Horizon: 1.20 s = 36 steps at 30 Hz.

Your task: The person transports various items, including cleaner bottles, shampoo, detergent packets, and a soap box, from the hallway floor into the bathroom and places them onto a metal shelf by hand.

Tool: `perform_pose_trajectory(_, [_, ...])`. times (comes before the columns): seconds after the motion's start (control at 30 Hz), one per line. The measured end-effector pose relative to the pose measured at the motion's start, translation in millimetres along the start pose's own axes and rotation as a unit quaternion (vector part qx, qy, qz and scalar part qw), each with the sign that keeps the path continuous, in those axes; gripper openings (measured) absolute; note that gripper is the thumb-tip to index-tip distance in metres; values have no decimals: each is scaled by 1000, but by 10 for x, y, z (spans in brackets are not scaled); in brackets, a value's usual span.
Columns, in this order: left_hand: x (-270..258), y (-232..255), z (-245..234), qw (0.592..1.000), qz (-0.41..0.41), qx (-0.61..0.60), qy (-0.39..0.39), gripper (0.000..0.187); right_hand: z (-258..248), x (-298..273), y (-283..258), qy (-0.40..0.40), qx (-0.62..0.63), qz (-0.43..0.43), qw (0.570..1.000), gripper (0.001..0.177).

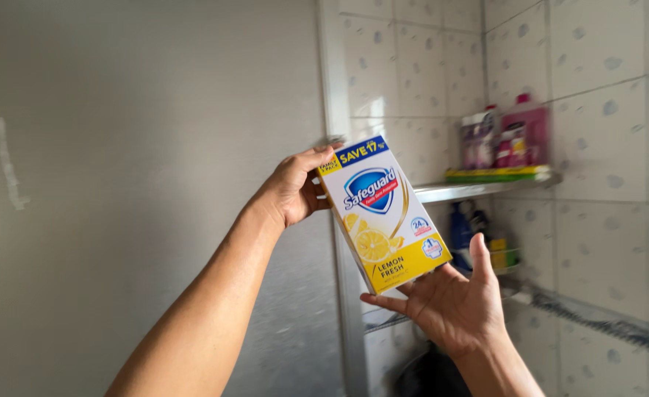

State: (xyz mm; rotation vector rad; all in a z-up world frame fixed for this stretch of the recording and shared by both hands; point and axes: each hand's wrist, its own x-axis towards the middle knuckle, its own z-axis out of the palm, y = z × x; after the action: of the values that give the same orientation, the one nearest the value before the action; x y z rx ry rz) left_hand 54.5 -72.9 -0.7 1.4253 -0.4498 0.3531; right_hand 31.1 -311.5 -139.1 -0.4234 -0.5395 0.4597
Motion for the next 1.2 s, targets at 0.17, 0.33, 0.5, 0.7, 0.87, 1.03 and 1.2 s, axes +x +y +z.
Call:
perform_pose_trajectory(0.17, [378, -337, 429, 1000, -5, -24, 2, 38, -305, -16, -519, 16, -26, -17, 999, 98])
perform_pose_trajectory(0.33, [655, -612, 792, 999, -12, -36, -8, 38, -573, -21, -896, 19, -37, -17, 999, 99])
perform_pose_trajectory(0.5, [917, -828, 1037, 999, -24, -42, -2, 37, -739, 26, -1156, 108, -26, -23, 994, 100])
perform_pose_trajectory(0.7, [1367, -1017, 1136, 999, -35, -41, -9, 37, -939, 244, -1421, 117, -29, -21, 993, 101])
perform_pose_trajectory(0.87, [1812, -1164, 1131, 998, -35, -52, -17, 37, -1040, 529, -1597, 106, -24, -21, 994, 99])
perform_pose_trajectory(1.03, [2349, -1256, 1135, 1000, -5, -28, -5, 28, -1307, 943, -1748, 101, -48, -50, 992, 92])
perform_pose_trajectory(1.2, [3011, -1213, 1155, 998, 48, -5, -27, 34, -1755, 1650, -1998, 78, -112, -65, 989, 72])
